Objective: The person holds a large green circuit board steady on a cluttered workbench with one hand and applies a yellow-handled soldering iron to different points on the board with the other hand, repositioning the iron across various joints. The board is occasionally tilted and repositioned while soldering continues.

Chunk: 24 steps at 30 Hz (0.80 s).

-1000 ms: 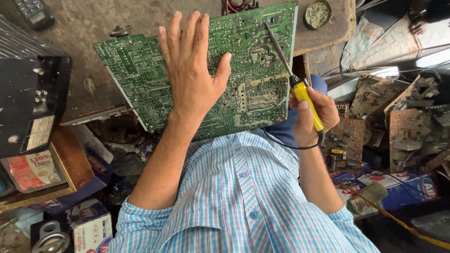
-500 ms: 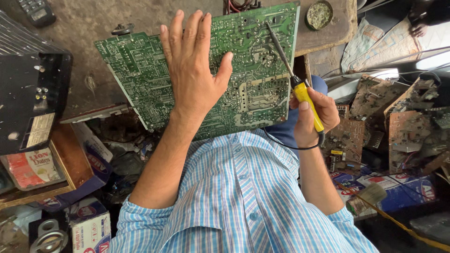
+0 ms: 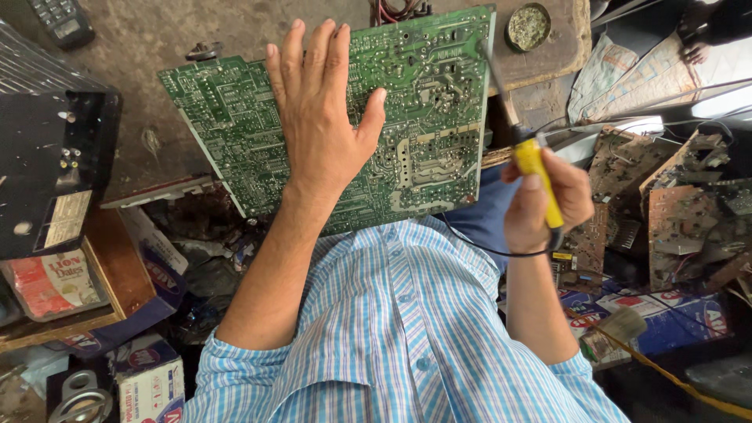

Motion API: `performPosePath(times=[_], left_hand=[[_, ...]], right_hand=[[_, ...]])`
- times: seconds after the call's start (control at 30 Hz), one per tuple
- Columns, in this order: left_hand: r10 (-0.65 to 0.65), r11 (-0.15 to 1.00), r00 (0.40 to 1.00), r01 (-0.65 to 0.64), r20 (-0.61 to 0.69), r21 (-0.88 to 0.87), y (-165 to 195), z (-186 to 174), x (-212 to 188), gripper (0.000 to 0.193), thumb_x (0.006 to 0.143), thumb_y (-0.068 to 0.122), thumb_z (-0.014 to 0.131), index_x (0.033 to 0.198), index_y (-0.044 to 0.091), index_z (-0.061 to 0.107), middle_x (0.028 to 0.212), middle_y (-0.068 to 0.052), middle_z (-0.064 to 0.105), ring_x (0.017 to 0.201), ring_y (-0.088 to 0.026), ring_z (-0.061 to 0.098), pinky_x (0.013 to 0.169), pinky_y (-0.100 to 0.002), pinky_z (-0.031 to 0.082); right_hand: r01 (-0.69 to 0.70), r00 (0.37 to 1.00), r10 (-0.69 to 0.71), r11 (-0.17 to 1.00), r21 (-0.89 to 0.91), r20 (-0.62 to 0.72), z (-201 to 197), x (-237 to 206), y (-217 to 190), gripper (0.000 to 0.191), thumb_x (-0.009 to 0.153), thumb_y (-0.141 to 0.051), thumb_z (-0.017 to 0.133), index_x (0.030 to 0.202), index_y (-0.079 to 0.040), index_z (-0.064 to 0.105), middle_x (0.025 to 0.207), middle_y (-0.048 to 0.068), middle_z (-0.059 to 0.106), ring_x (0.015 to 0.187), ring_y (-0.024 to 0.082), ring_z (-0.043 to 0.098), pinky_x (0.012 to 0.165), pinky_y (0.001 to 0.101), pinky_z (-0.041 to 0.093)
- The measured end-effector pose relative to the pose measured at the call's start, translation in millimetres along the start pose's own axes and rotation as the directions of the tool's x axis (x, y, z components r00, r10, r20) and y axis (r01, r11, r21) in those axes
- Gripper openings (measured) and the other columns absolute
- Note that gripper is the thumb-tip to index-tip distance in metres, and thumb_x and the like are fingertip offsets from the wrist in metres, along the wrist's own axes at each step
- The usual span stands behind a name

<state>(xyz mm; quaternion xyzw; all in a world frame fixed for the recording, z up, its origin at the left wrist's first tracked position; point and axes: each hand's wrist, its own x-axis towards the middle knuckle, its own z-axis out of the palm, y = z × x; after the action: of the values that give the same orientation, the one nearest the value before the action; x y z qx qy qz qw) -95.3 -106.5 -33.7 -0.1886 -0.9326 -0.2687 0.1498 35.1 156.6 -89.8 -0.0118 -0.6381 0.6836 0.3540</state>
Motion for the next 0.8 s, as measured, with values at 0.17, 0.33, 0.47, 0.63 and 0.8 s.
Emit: performPosePath(times=[0.17, 0.33, 0.47, 0.63, 0.8], left_hand=[[0.002, 1.0, 1.0, -0.002, 0.004, -0.003, 1, -3, 0, 0.069, 0.102, 0.032, 0.077, 0.154, 0.001, 0.044, 0.158, -0.015, 0.046, 0.155, -0.04, 0.03, 0.131, -0.063, 0.012], [0.008, 1.0, 1.0, -0.008, 0.01, 0.005, 0, -3, 1, 0.069, 0.103, 0.033, 0.076, 0.154, 0.0, 0.044, 0.158, -0.016, 0.046, 0.154, -0.041, 0.029, 0.131, -0.063, 0.011], [0.006, 1.0, 1.0, -0.007, 0.014, 0.007, 1, -3, 1, 0.069, 0.102, 0.032, 0.075, 0.154, 0.0, 0.044, 0.157, -0.017, 0.046, 0.154, -0.041, 0.03, 0.131, -0.064, 0.011], [-0.005, 1.0, 1.0, 0.005, 0.025, 0.003, 5, -9, 3, 0.069, 0.102, 0.032, 0.076, 0.153, -0.001, 0.044, 0.157, -0.018, 0.046, 0.154, -0.042, 0.03, 0.131, -0.064, 0.011], [-0.024, 0.999, 0.997, 0.027, 0.067, -0.038, 9, -19, 7, 0.07, 0.098, 0.03, 0.079, 0.151, -0.002, 0.046, 0.156, -0.019, 0.047, 0.152, -0.043, 0.031, 0.129, -0.064, 0.013]], right_hand=[[-0.025, 0.997, 0.024, 0.999, -0.022, -0.068, -13, 18, -4, 0.031, 0.104, -0.015, 0.071, 0.125, 0.006, 0.06, 0.107, 0.024, 0.072, 0.078, 0.025, 0.071, 0.069, 0.0328, 0.059], [-0.096, 0.994, 0.095, 0.995, -0.031, -0.059, -18, 17, -2, 0.03, 0.104, -0.013, 0.07, 0.124, 0.008, 0.062, 0.107, 0.023, 0.072, 0.078, 0.025, 0.071, 0.069, 0.0326, 0.058], [-0.106, 0.994, 0.104, 0.993, -0.051, -0.032, -15, 10, 0, 0.028, 0.104, -0.013, 0.071, 0.12, 0.009, 0.063, 0.103, 0.021, 0.071, 0.076, 0.025, 0.071, 0.067, 0.0323, 0.058], [-0.09, 0.995, 0.088, 0.995, -0.042, -0.043, -19, 7, 0, 0.028, 0.103, -0.013, 0.072, 0.119, 0.008, 0.063, 0.102, 0.019, 0.07, 0.076, 0.025, 0.071, 0.066, 0.0322, 0.057], [-0.09, 0.991, 0.09, 0.996, 0.0, -0.101, -27, 3, -1, 0.029, 0.101, -0.013, 0.073, 0.119, 0.008, 0.062, 0.101, 0.018, 0.069, 0.076, 0.025, 0.07, 0.065, 0.0322, 0.057]])
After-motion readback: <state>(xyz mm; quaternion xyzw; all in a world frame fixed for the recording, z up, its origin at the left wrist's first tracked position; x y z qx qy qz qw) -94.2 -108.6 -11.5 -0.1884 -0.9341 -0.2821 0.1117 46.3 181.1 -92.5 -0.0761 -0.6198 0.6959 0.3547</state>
